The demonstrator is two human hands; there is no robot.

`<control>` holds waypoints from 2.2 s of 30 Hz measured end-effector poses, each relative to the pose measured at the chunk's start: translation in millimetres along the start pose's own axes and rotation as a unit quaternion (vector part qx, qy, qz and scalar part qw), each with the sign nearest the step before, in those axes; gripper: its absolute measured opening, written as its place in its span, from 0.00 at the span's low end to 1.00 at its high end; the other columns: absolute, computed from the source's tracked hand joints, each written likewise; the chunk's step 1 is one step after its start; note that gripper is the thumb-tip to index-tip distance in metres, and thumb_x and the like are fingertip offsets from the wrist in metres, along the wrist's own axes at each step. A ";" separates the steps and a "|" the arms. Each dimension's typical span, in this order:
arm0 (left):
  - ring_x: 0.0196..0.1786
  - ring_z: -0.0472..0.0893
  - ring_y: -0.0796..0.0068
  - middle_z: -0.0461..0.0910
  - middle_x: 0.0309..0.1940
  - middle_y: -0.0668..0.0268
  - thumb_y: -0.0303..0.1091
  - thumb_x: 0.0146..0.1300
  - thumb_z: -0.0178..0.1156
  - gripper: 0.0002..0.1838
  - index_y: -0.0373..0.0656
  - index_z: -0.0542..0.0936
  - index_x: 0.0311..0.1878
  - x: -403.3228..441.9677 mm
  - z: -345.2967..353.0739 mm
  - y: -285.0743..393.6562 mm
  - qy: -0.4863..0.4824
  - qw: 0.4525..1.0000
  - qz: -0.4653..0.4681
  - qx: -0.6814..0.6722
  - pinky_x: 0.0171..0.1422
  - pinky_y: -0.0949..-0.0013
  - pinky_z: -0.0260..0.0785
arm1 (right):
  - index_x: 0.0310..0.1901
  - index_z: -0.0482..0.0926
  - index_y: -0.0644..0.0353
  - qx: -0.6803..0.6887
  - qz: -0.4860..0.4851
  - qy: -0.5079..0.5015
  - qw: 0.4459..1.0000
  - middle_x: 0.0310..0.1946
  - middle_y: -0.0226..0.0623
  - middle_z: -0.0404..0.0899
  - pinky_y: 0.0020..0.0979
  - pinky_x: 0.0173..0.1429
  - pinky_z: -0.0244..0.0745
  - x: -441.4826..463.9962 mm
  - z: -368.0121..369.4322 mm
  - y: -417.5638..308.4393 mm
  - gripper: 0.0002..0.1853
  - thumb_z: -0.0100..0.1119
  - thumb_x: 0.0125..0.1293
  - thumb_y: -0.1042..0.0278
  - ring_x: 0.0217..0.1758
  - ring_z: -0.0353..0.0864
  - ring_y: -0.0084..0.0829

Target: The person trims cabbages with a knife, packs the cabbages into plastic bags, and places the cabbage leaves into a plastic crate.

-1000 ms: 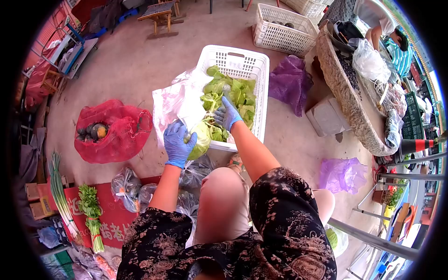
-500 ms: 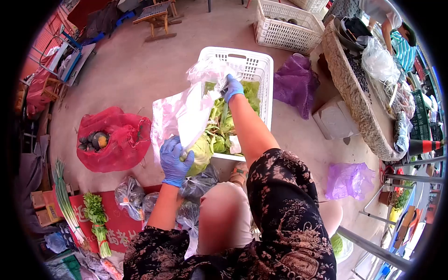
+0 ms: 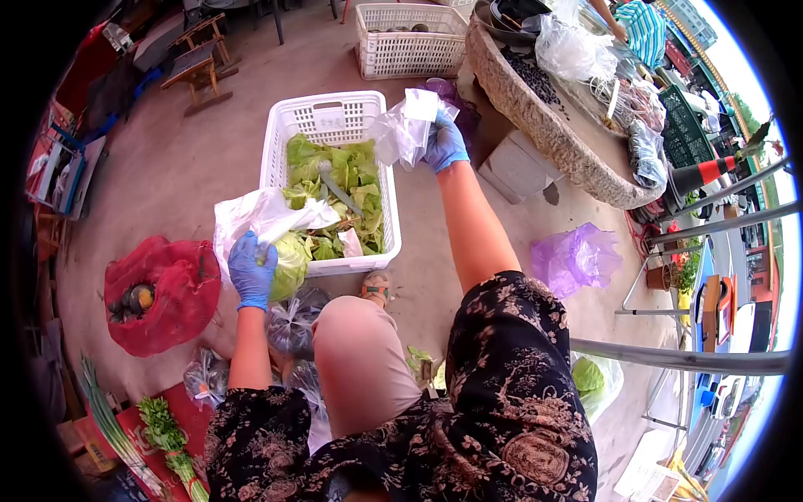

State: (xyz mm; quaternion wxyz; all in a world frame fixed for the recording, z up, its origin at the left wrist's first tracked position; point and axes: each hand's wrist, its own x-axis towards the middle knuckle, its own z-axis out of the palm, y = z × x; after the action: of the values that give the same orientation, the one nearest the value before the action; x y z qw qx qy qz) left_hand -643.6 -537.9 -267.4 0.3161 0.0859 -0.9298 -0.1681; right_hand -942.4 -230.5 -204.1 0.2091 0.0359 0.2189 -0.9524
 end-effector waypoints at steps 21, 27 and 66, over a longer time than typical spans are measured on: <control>0.46 0.75 0.56 0.76 0.40 0.56 0.41 0.45 0.63 0.18 0.41 0.74 0.36 -5.3 -7.5 0.8 0.017 1.000 0.012 -0.014 0.51 0.58 0.64 | 0.49 0.77 0.58 -0.763 0.056 -0.188 0.616 0.36 0.49 0.80 0.34 0.48 0.72 -82.6 67.0 211.2 0.29 0.60 0.52 0.44 0.39 0.80 0.43; 0.53 0.70 0.56 0.71 0.48 0.56 0.45 0.42 0.63 0.24 0.46 0.73 0.43 -8.3 -10.6 -2.2 0.015 0.999 -0.035 -0.018 0.59 0.56 0.58 | 0.41 0.81 0.58 -0.796 0.024 -0.263 0.545 0.32 0.46 0.80 0.34 0.41 0.74 -68.3 58.7 262.8 0.15 0.59 0.52 0.61 0.34 0.80 0.43; 0.50 0.74 0.57 0.75 0.46 0.54 0.47 0.41 0.63 0.25 0.46 0.77 0.44 -4.0 -8.2 3.5 -0.009 0.997 -0.063 0.040 0.55 0.58 0.63 | 0.37 0.72 0.53 -0.176 -0.112 0.114 0.971 0.31 0.31 0.74 0.33 0.40 0.74 -22.7 -59.0 32.6 0.06 0.45 0.64 0.65 0.35 0.75 0.31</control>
State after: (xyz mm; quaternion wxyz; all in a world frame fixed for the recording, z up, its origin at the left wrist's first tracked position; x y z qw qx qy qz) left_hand -635.6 -535.7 -262.2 0.2924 0.1555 -0.9314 -0.1510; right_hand -909.6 -223.0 -266.7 0.0779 0.0823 0.4086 -0.9057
